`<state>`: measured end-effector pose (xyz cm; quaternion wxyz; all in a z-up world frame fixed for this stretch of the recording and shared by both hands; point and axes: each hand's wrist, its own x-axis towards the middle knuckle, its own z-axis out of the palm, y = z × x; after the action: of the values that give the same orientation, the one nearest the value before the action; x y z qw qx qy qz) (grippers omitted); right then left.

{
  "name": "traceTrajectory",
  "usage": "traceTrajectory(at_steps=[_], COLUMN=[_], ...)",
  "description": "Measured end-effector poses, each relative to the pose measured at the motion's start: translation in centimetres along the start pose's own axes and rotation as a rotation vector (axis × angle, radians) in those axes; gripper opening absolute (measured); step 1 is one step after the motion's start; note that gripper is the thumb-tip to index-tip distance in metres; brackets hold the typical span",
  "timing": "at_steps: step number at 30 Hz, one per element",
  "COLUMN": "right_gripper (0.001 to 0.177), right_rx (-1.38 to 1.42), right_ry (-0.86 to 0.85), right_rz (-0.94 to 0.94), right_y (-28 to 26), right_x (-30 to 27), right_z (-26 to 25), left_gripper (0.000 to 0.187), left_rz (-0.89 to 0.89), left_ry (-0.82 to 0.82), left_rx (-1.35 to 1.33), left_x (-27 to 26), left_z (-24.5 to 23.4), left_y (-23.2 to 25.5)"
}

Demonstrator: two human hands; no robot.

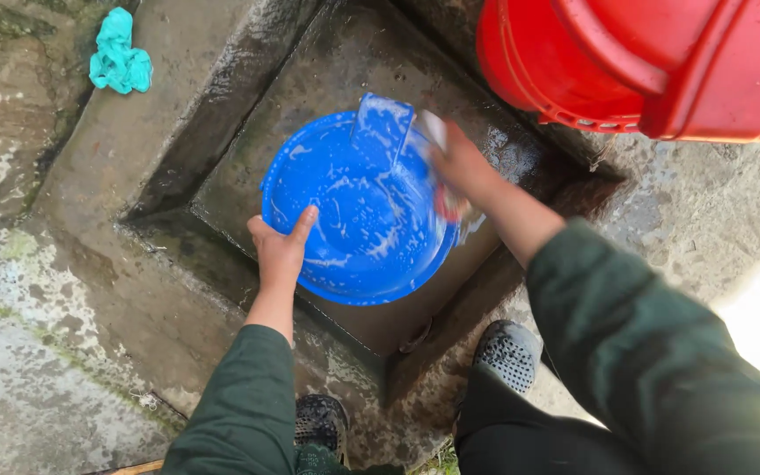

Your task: Wash several plastic buckets and lids using a cloth under running water.

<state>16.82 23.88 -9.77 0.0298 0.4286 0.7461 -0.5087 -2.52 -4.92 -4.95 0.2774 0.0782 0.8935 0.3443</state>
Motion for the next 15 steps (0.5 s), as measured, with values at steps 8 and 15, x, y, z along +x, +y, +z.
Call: traceTrajectory(at_steps=[8, 15], right_gripper=[0.058, 0.050], right_rx=[0.027, -0.039], right_ry=[0.058, -0.054], right_rz=[0.099, -0.318], right_y=[-1.6, -9.3], right_x=[-5.3, 6.9], right_z=[-1.6, -2.9], left_gripper=[0.073, 0.057], left_rz=[-0.382, -0.671], left_ry=[0.166, 0.178], left_rx=[-0.520, -1.145], left_x=[-1.2, -9.2], left_z=[3.0, 9.5], left_y=[-2.7, -5.9])
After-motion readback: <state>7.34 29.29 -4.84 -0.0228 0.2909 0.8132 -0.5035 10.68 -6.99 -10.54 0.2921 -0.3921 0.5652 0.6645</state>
